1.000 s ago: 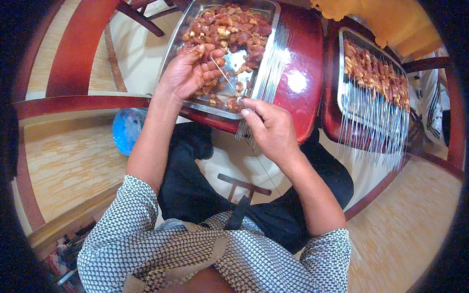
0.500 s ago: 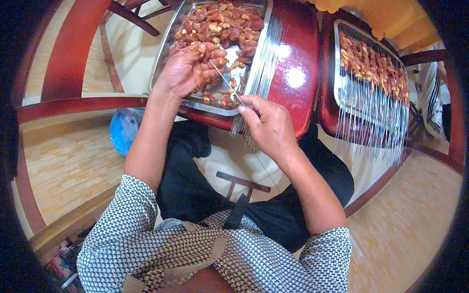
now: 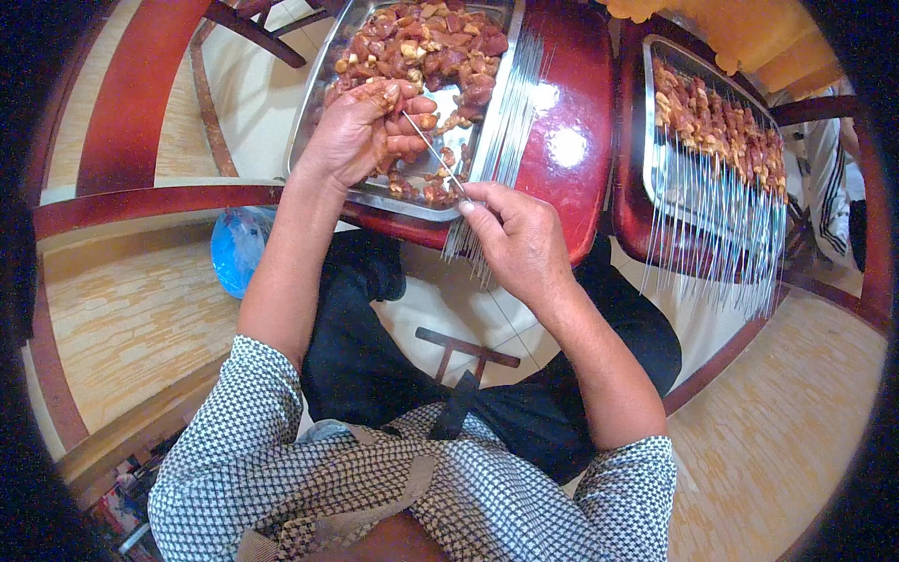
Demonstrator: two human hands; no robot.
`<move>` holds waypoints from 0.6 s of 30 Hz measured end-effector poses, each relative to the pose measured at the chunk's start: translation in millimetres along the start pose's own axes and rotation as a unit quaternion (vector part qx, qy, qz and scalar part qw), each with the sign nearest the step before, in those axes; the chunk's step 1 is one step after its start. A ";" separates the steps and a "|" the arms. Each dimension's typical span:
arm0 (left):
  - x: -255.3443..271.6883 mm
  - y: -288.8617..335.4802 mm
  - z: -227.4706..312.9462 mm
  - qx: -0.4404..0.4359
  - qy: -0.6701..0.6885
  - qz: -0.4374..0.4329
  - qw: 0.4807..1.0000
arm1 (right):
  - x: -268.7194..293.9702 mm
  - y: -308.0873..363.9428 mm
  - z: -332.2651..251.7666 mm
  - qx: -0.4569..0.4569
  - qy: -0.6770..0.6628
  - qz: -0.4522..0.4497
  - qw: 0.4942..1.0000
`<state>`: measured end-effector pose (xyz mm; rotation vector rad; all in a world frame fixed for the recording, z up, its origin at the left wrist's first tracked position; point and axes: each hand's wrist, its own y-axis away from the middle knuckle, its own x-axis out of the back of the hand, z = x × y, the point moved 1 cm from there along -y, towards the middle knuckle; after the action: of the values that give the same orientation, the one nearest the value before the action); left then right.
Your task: The person threads pieces of marinated meat onto metal skewers. They pick up individual pieces from a tray and slide them onto the skewers, then place the completed skewers onto a second tray.
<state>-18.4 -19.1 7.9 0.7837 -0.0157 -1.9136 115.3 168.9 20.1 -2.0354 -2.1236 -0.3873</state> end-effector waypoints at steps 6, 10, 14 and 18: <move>-3.0 0.4 -2.0 0.002 -0.018 -0.003 1.000 | 1.1 -0.7 1.3 0.017 0.019 0.002 1.000; -3.0 0.3 -2.3 0.003 -0.031 0.010 0.999 | 1.2 -0.4 1.1 0.013 0.015 0.004 1.000; -2.5 -1.8 -3.3 0.010 -0.042 -0.009 0.999 | 1.0 0.0 1.6 0.019 0.020 0.010 1.000; -7.2 -1.5 -5.1 0.011 -0.037 -0.018 0.999 | -0.2 -0.4 7.1 0.025 0.018 0.017 0.999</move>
<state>-15.1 -10.9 7.1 0.7324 -0.0691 -1.9797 115.3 170.9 13.3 -2.0177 -2.0543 -0.3597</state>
